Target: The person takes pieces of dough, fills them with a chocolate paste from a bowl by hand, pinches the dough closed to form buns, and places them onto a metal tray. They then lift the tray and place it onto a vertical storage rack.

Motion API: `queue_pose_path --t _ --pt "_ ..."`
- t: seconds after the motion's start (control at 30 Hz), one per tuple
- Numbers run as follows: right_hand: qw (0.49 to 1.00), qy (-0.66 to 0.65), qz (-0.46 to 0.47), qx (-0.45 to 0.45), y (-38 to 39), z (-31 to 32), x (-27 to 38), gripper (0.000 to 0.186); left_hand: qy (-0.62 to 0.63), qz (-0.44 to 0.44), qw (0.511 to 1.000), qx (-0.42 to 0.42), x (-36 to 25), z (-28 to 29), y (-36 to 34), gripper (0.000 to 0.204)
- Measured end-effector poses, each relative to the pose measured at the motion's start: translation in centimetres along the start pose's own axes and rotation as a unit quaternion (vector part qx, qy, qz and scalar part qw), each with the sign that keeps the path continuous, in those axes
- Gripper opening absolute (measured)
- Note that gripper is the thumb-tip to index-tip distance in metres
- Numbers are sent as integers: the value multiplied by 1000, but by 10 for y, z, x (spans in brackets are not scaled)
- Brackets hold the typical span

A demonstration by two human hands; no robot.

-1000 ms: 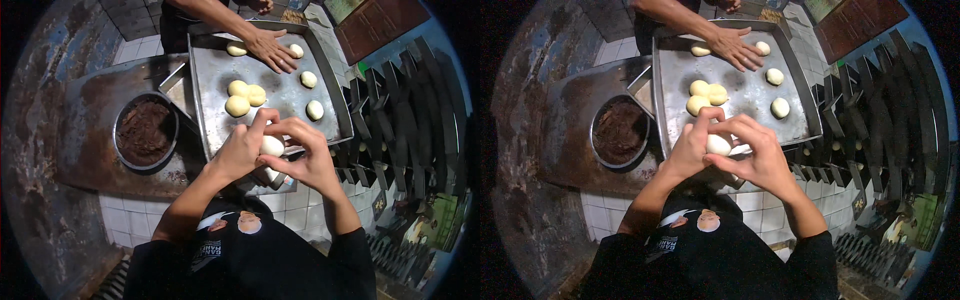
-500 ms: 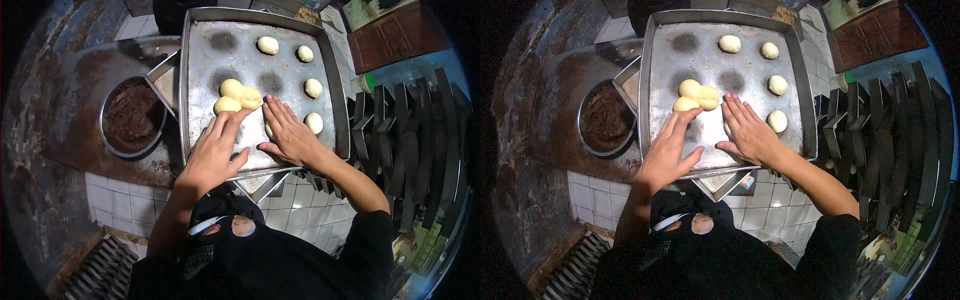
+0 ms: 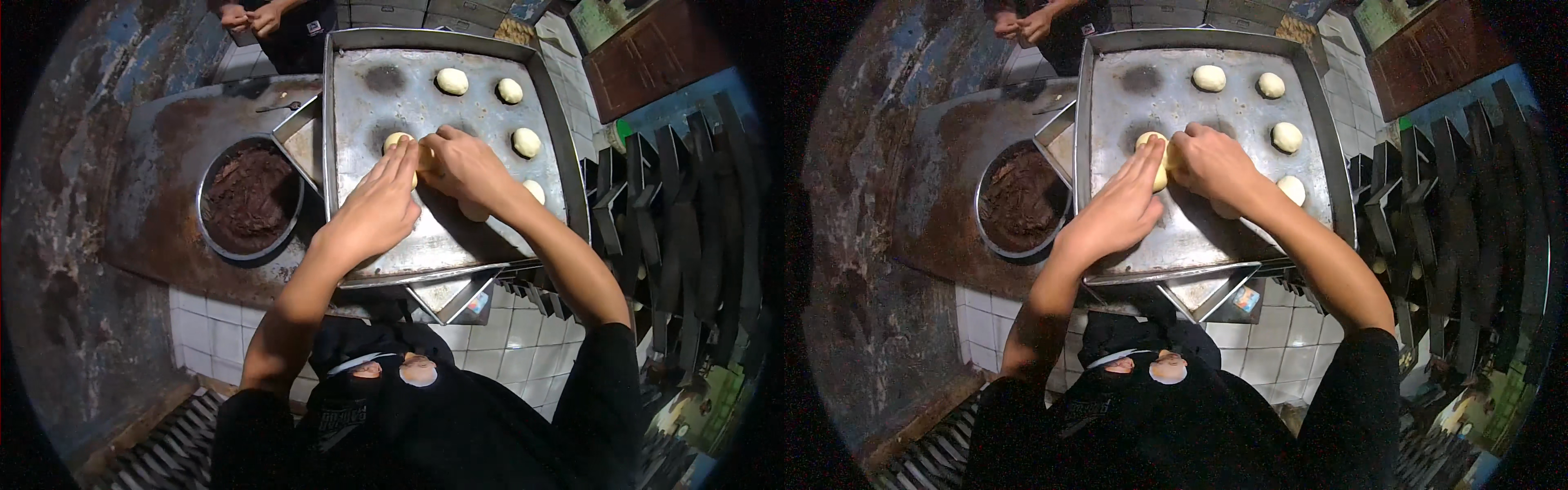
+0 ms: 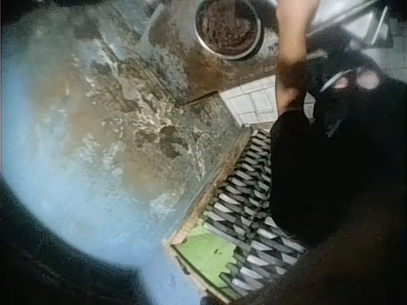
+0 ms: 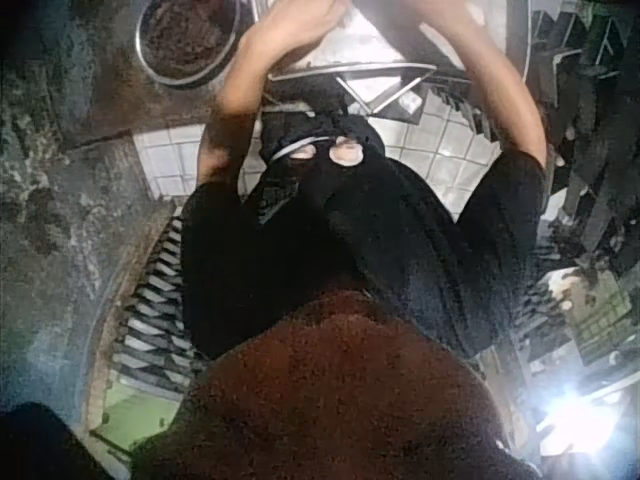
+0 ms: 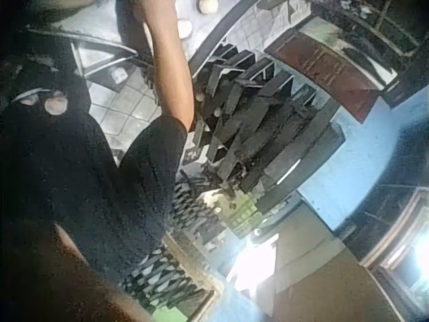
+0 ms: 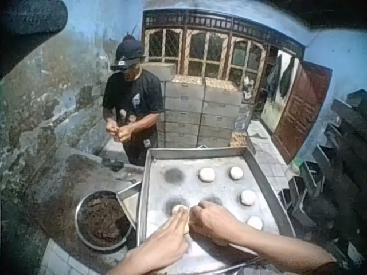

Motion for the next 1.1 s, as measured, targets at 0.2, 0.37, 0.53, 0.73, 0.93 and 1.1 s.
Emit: queue_pose_path --t 0.2,0.37,0.53,0.73,0.93,1.1 --pt "977 -169 -40 125 14 50 26 29 -41 29 998 39 9 -1 -7 77" --pt "838 -525 -124 -81 74 90 97 36 20 32 999 -27 14 14 4 61" --pt "791 -453 -165 -376 30 31 181 32 658 106 745 5 -11 59 59 53" --pt "724 -528 -126 -426 -44 -15 260 26 582 119 779 -202 44 104 109 56" --pt "705 -491 -152 -489 -121 -51 301 15 625 84 742 -227 104 136 145 48" --pt "669 -544 -117 -492 -150 -55 323 19 672 85 722 -139 149 166 173 33"
Point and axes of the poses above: each hand's wrist, its own y-axis away from the middle knuckle, its own z-axis out of the back of the hand, x = y × z, the point moved 2 cm from there along -y, towards the middle knuckle, and after that the axes turned 13 degrees about z, right-handed, at the moved point
